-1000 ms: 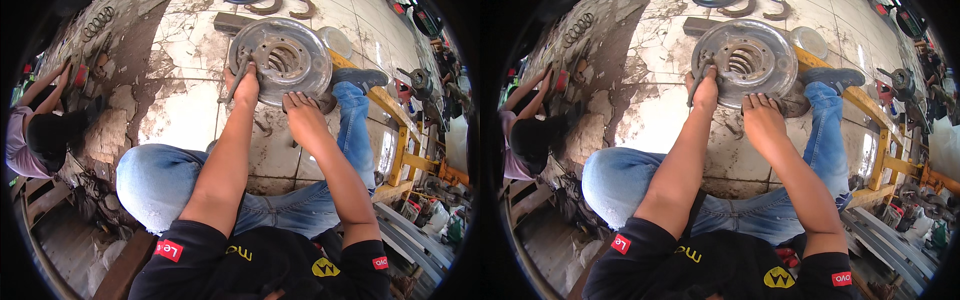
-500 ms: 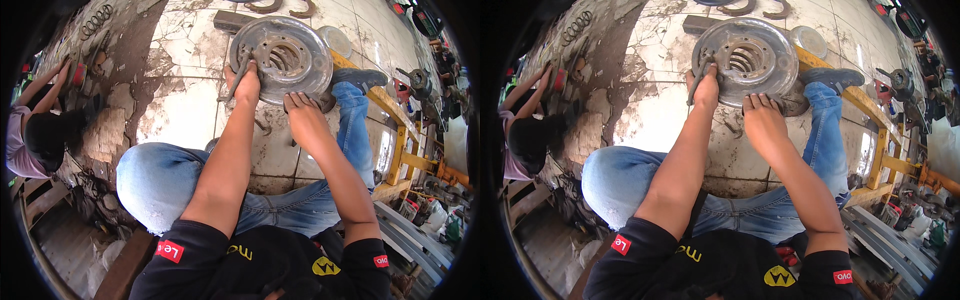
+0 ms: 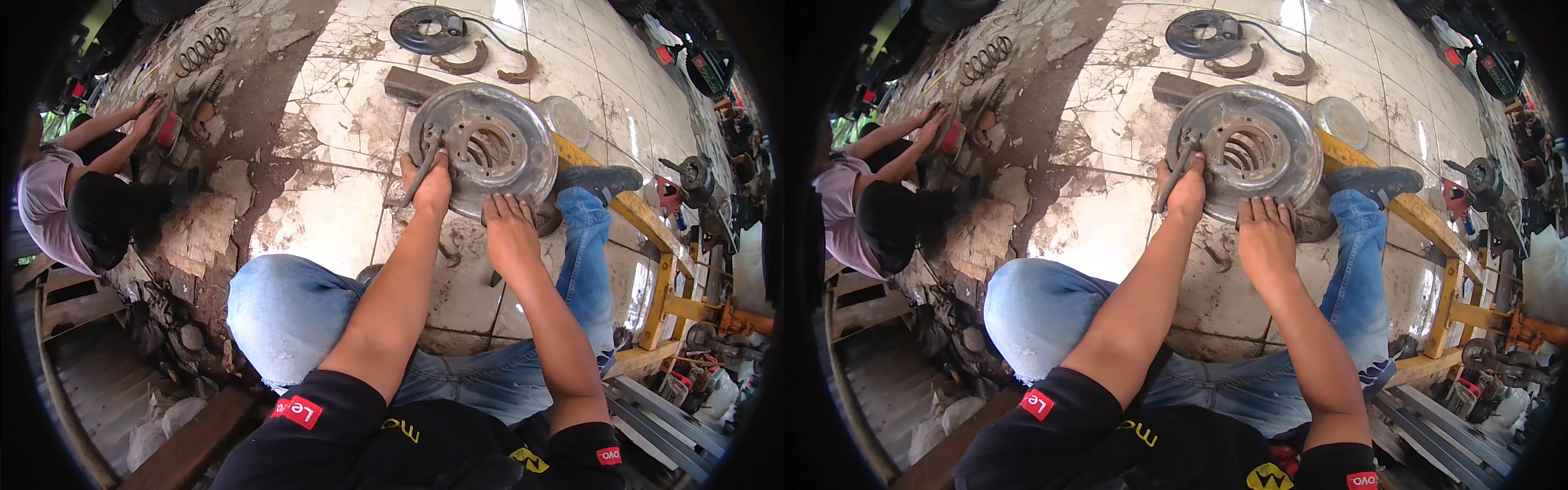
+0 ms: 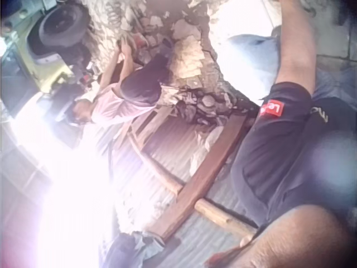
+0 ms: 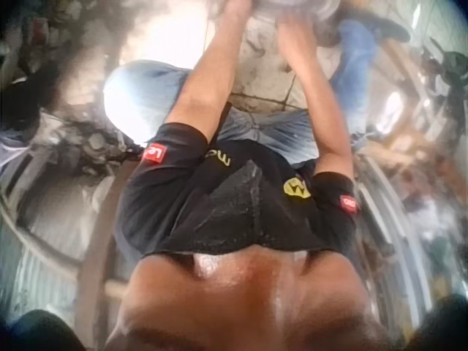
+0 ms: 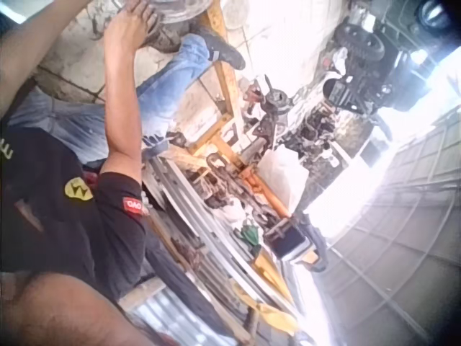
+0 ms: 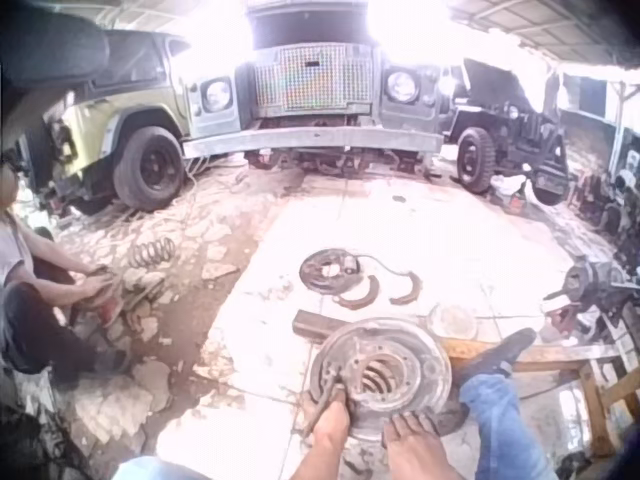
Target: The person sits on the floor and uses a metal tool to scrape the inner surface of a brake drum. They repeatedly rotate the drum and scrape different sections to remove debris or rust.
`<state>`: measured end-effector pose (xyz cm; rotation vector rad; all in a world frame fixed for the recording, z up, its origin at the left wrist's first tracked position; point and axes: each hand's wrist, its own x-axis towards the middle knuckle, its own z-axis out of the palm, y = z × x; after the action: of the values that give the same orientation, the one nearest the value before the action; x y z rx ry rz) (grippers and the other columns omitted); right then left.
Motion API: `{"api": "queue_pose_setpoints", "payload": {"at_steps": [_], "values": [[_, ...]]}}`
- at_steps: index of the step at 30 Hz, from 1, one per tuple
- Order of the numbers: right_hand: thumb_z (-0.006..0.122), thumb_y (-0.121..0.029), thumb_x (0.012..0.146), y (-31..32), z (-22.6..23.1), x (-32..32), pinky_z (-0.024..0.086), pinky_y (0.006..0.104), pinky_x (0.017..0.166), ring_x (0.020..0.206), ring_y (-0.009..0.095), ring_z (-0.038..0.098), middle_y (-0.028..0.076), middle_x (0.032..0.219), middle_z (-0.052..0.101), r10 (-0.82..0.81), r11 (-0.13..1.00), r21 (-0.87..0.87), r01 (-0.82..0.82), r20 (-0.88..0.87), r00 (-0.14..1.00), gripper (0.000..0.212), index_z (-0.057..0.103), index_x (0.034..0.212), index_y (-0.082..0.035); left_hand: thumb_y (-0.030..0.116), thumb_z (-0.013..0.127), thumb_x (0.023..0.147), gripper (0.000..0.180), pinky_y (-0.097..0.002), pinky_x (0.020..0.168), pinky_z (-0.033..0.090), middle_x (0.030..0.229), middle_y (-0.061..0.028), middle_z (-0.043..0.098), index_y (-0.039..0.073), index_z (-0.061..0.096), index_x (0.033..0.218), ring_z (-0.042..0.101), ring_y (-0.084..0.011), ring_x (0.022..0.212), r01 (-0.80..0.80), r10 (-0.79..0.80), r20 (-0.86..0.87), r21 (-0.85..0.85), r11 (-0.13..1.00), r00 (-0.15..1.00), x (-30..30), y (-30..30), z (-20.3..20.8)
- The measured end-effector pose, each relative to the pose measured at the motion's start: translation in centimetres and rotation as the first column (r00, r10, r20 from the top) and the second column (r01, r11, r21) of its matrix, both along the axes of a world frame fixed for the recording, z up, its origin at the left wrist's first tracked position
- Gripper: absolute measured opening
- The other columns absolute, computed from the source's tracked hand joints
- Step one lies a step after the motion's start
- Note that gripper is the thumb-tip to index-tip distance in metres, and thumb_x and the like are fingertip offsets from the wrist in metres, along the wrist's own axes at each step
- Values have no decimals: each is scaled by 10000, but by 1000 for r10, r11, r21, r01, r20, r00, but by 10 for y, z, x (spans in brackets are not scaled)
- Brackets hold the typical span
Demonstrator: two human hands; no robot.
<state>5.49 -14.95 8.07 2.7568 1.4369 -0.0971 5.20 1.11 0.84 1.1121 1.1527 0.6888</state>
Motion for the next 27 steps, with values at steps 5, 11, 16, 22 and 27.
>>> {"api": "queue_pose_setpoints", "payload": {"at_steps": [5, 11, 16, 22, 27], "values": [[479, -47, 887, -7, -6, -1, 352, 455, 1110, 1278, 335, 525, 210, 1325, 580, 33, 999, 29, -33, -23, 999, 404, 567, 1270, 47, 212, 737, 826, 451, -378, 928, 447, 1110, -196, 611, -31, 535, 1149, 588, -273, 1016, 51, -52, -44, -22, 998, 998, -9, 2, 5], [478, -47, 886, 1, -3, 0, 353, 462, 1111, 1283, 343, 521, 216, 1324, 579, 39, 998, 55, -37, -23, 999, 393, 576, 1253, 53, 236, 749, 807, 464, -398, 930, 447, 1095, -211, 616, -32, 539, 1122, 594, -312, 1015, 34, -32, -97, 16, 999, 995, -7, 4, 11], [478, -61, 891, 0, -4, 11, 362, 453, 1102, 1273, 334, 532, 204, 1304, 598, 15, 1000, -17, -14, 62, 998, 390, 576, 1253, 45, 217, 752, 808, 454, -393, 926, 447, 1100, -206, 613, -28, 540, 1126, 592, -299, 1015, 66, -58, -165, 38, 997, 985, -5, 1, 17], [487, -56, 881, -6, -5, 1, 382, 440, 1088, 1254, 332, 545, 206, 1285, 608, 37, 999, 35, -37, 9, 999, 393, 574, 1249, 49, 219, 742, 813, 425, -397, 914, 453, 1047, -228, 642, -37, 535, 1082, 616, -333, 991, 26, -26, -87, 4, 1000, 996, -8, 1, 14], [489, -58, 884, -7, -5, -9, 383, 441, 1088, 1264, 336, 538, 216, 1301, 596, 56, 997, 55, -57, 34, 998, 388, 569, 1247, 52, 198, 752, 820, 460, -372, 916, 452, 1105, -192, 619, -37, 534, 1150, 595, -264, 992, 29, -27, -61, 34, 999, 998, -4, 4, -2]]}}
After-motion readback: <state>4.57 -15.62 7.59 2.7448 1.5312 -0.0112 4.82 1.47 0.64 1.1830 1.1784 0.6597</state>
